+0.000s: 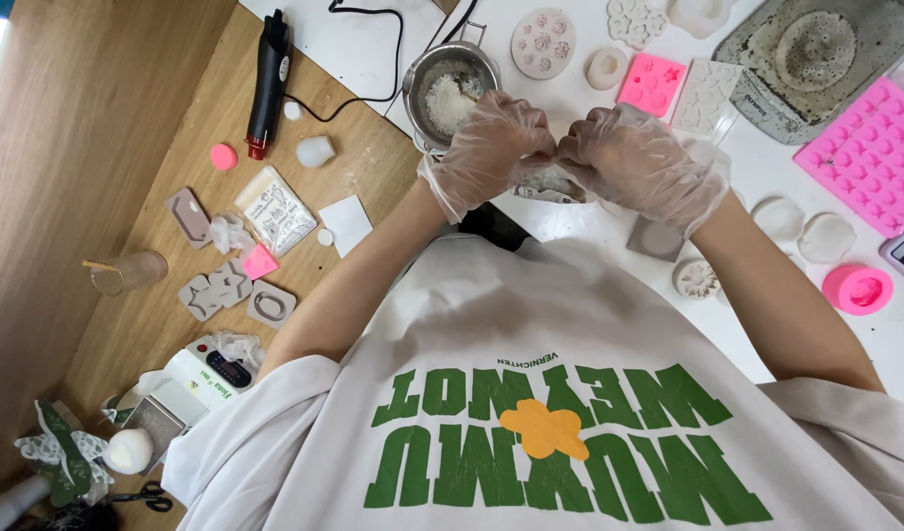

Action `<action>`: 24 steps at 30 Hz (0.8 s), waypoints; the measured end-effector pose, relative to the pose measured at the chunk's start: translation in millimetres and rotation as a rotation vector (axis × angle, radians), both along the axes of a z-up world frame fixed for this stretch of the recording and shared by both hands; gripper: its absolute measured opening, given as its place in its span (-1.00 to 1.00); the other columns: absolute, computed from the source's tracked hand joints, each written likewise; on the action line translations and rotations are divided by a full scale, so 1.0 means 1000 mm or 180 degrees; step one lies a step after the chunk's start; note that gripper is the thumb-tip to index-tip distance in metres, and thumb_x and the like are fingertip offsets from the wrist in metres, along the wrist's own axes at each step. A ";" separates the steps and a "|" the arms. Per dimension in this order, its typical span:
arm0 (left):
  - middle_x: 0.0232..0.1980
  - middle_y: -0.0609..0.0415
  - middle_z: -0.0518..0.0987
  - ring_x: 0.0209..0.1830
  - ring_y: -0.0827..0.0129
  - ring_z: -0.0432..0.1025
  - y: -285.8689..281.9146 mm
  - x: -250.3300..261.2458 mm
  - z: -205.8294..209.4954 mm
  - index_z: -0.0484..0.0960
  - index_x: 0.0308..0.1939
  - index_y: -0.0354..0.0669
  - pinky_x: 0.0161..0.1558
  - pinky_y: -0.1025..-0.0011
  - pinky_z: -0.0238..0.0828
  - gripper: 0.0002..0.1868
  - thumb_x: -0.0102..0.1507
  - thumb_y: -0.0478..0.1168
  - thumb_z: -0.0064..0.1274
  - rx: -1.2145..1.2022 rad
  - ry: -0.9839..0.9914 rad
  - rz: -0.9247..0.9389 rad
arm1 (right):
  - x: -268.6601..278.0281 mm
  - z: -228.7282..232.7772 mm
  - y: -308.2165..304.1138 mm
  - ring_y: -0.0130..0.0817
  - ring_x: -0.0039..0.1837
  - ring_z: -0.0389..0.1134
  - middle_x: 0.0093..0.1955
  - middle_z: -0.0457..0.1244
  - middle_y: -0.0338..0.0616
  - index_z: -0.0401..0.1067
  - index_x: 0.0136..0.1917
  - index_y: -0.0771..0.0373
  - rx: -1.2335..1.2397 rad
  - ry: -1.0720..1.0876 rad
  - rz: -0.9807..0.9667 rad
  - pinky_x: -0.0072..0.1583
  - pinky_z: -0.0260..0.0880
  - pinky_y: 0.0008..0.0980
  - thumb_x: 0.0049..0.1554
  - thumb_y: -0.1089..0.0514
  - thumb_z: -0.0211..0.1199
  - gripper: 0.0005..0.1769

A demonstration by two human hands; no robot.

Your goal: Preparing soy wax flakes by scooping them into a melting pot.

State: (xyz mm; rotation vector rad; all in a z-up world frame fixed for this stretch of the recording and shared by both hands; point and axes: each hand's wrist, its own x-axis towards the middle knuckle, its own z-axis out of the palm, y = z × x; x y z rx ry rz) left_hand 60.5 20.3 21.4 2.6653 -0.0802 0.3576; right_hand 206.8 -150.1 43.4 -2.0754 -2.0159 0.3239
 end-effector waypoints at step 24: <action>-0.35 0.22 0.55 -0.25 0.25 0.46 0.007 -0.002 -0.009 0.50 -0.42 0.00 0.23 0.17 0.18 -0.82 0.15 -0.19 0.23 0.0509 -0.0044 0.0015 | -0.006 0.009 0.007 -0.18 -0.13 0.38 -0.09 0.37 -0.16 0.54 0.00 0.18 -0.0288 0.0365 -0.0265 -0.03 0.46 -0.22 0.23 0.06 0.23 -0.81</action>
